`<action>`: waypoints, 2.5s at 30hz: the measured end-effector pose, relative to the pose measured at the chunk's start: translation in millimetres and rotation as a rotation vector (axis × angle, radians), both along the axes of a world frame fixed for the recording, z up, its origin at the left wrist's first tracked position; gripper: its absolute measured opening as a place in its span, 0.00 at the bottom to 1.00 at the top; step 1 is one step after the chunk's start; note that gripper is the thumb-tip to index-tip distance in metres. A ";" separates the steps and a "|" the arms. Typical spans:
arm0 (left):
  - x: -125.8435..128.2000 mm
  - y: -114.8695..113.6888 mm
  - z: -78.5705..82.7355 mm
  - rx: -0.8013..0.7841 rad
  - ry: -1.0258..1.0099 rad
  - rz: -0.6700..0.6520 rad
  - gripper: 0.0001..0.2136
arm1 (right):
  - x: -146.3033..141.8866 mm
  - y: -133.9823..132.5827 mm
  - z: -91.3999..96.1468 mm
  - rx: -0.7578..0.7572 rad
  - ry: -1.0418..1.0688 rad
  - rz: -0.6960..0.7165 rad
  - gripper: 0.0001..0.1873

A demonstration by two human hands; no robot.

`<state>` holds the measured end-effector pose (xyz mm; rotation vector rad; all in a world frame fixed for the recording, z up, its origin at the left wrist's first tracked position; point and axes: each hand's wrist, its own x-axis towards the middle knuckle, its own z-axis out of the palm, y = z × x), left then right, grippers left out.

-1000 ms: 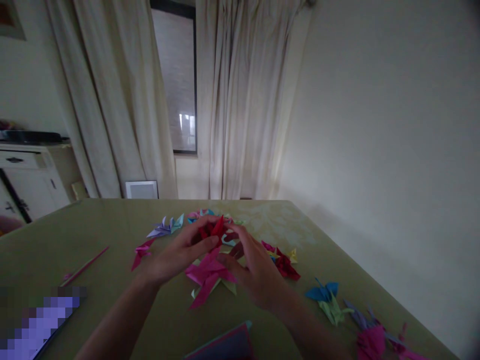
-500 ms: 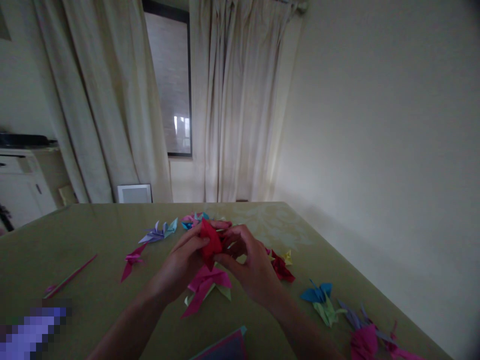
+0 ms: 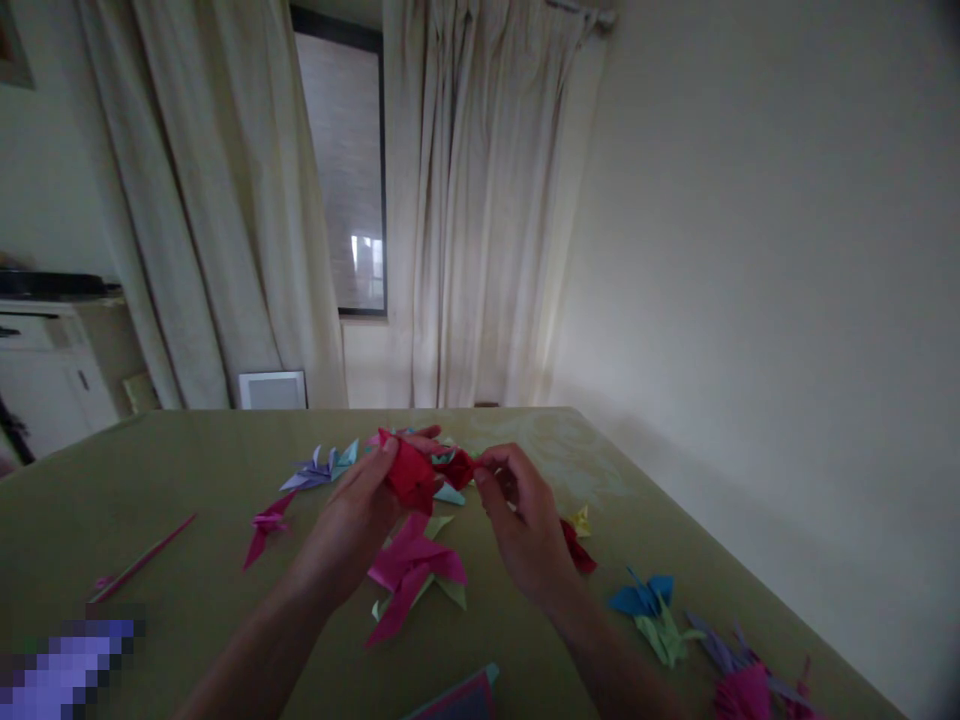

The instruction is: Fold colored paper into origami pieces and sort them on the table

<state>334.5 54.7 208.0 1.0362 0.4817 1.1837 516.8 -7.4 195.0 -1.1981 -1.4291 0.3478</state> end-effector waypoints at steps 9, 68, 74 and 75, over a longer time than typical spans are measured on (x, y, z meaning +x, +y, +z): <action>5.1 10.2 -14.4 0.061 0.217 0.276 0.26 | 5.0 3.5 1.6 0.031 0.291 0.166 0.10; -64.8 11.9 -149.9 0.458 1.592 0.318 0.30 | 314.1 -177.2 -50.3 -0.400 -0.719 -0.682 0.18; -31.2 8.8 -162.8 0.495 1.555 0.340 0.33 | 310.2 -160.4 -62.3 -0.514 -0.728 -0.611 0.13; -32.2 10.8 -162.7 0.493 1.547 0.355 0.32 | 308.6 -159.6 -61.7 -0.522 -0.742 -0.618 0.13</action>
